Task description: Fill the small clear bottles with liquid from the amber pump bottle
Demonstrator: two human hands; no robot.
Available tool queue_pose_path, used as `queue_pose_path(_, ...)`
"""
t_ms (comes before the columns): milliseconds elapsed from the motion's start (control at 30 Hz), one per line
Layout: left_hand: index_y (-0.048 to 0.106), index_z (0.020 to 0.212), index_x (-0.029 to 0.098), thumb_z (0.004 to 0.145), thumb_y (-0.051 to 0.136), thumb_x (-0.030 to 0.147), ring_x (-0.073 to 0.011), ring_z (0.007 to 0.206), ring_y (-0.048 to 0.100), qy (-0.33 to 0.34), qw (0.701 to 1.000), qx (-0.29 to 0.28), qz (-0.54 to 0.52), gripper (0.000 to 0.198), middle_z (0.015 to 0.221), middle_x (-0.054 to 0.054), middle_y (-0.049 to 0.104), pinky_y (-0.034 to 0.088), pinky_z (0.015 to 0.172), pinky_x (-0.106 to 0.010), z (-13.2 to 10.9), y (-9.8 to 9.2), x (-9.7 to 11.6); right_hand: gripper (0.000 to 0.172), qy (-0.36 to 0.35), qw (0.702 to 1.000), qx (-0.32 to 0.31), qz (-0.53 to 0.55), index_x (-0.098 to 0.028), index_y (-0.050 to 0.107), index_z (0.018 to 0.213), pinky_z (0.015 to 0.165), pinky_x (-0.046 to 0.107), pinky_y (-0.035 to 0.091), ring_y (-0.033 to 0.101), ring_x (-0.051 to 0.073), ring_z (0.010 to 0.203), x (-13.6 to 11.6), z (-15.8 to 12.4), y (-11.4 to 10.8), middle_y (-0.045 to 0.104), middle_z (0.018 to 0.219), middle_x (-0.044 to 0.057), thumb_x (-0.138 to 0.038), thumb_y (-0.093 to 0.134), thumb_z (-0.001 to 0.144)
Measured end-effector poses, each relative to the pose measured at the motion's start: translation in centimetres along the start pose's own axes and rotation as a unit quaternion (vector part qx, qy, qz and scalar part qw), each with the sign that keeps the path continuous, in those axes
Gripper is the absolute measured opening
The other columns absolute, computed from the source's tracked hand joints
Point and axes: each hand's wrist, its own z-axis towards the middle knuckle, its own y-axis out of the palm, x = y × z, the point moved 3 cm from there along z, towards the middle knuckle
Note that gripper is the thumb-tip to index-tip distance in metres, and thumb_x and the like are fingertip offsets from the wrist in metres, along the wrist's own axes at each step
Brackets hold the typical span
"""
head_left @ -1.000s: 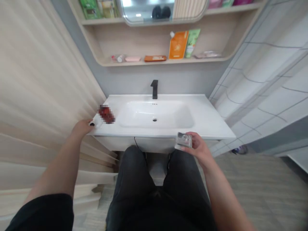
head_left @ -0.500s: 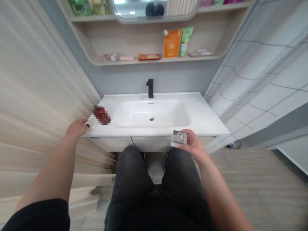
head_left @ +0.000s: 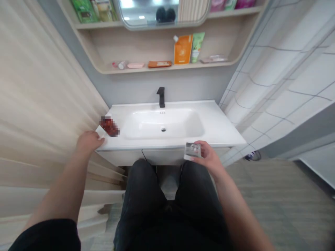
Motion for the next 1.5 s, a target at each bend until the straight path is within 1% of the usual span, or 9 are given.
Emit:
queue_pose_path(133, 0.066, 0.082, 0.019, 0.081, 0.080, 0.044, -0.0323, 0.112, 0.067, -0.044, 0.995, 0.072, 0.044, 0.029, 0.102, -0.009, 0.077, 0.053, 0.108, -0.043, -3.1, -2.5, -0.7, 0.080, -0.003, 1.000, 0.005, 0.002, -0.033, 0.064, 0.126, 0.104, 0.050, 0.062, 0.077, 0.029, 0.108, 0.1, -0.2, -0.1, 0.078, 0.125, 0.006, -0.043, 0.108, 0.061)
queue_pose_path(267, 0.069, 0.100, 0.023, 0.084, 0.082, 0.055, -0.0269, 0.096, 0.073, -0.143, 0.961, 0.141, -0.190, 0.038, 0.090, -0.001, 0.078, 0.059, 0.097, -0.044, -9.5, -3.7, 1.3, 0.079, -0.003, 1.000, -0.005, 0.019, -0.031, 0.063, 0.127, 0.105, 0.047, 0.061, 0.077, 0.028, 0.107, -0.7, -0.5, 0.6, 0.078, 0.123, 0.005, -0.041, 0.108, 0.063)
queue_pose_path(400, 0.068, 0.110, 0.020, 0.083, 0.088, 0.057, -0.0237, 0.084, 0.077, -0.038, 0.859, 0.016, -0.510, 0.050, 0.089, -0.003, 0.080, 0.064, 0.087, -0.040, -15.7, -2.9, 10.0, 0.078, -0.002, 0.999, -0.024, 0.036, -0.031, 0.062, 0.127, 0.102, 0.046, 0.062, 0.077, 0.026, 0.103, -1.0, -0.7, 2.4, 0.078, 0.121, 0.004, -0.040, 0.107, 0.063)
queue_pose_path(567, 0.077, 0.115, 0.019, 0.090, 0.082, 0.056, -0.0202, 0.074, 0.072, 0.122, 0.850, -0.117, -0.498, 0.044, 0.081, -0.002, 0.076, 0.058, 0.075, -0.033, -19.9, -4.1, 21.2, 0.077, -0.017, 0.999, -0.048, 0.004, -0.030, 0.063, 0.127, 0.100, 0.044, 0.061, 0.076, 0.026, 0.103, -0.7, -1.4, 5.3, 0.077, 0.121, 0.004, -0.040, 0.104, 0.062)
queue_pose_path(700, 0.076, 0.105, 0.020, 0.091, 0.082, 0.049, -0.0172, 0.074, 0.067, 0.194, 0.855, -0.126, -0.464, 0.032, 0.082, -0.001, 0.072, 0.050, 0.069, -0.028, -20.9, -5.8, 25.5, 0.076, -0.041, 0.997, -0.059, -0.042, -0.028, 0.066, 0.128, 0.102, 0.044, 0.060, 0.074, 0.026, 0.109, -0.8, -2.8, 6.7, 0.077, 0.126, 0.005, -0.040, 0.103, 0.063)
queue_pose_path(1067, 0.081, 0.094, 0.021, 0.091, 0.078, 0.040, -0.0198, 0.071, 0.065, 0.290, 0.899, -0.164, -0.283, 0.019, 0.080, -0.003, 0.075, 0.044, 0.067, -0.030, -23.2, -8.0, 29.8, 0.077, -0.056, 0.993, -0.087, -0.059, -0.026, 0.068, 0.131, 0.098, 0.044, 0.062, 0.075, 0.028, 0.110, -1.7, -5.6, 7.9, 0.078, 0.124, 0.007, -0.040, 0.104, 0.064)
queue_pose_path(1267, 0.085, 0.099, 0.023, 0.092, 0.075, 0.028, -0.0242, 0.086, 0.071, 0.386, 0.889, -0.151, -0.194, 0.013, 0.095, -0.007, 0.076, 0.052, 0.080, -0.034, -24.5, -6.7, 32.1, 0.075, -0.068, 0.991, -0.090, -0.073, -0.026, 0.069, 0.131, 0.097, 0.046, 0.062, 0.077, 0.031, 0.114, -2.8, -6.4, 9.3, 0.080, 0.128, 0.009, -0.040, 0.103, 0.066)
queue_pose_path(1400, 0.085, 0.120, 0.025, 0.093, 0.074, 0.024, -0.0275, 0.102, 0.076, 0.361, 0.883, -0.150, -0.260, 0.029, 0.114, -0.009, 0.080, 0.059, 0.097, -0.041, -25.0, -4.5, 31.4, 0.073, -0.086, 0.990, -0.069, -0.088, -0.027, 0.072, 0.133, 0.098, 0.047, 0.062, 0.078, 0.031, 0.112, -3.4, -6.7, 9.1, 0.081, 0.127, 0.008, -0.038, 0.102, 0.068)
queue_pose_path(1500, 0.076, 0.142, 0.027, 0.091, 0.070, 0.014, -0.0286, 0.125, 0.075, 0.349, 0.849, -0.156, -0.363, 0.053, 0.132, -0.008, 0.081, 0.056, 0.118, -0.048, -25.5, -3.2, 30.6, 0.074, -0.098, 0.988, -0.074, -0.092, -0.027, 0.073, 0.135, 0.099, 0.047, 0.063, 0.078, 0.031, 0.114, -3.5, -6.7, 8.7, 0.081, 0.130, 0.008, -0.038, 0.103, 0.068)
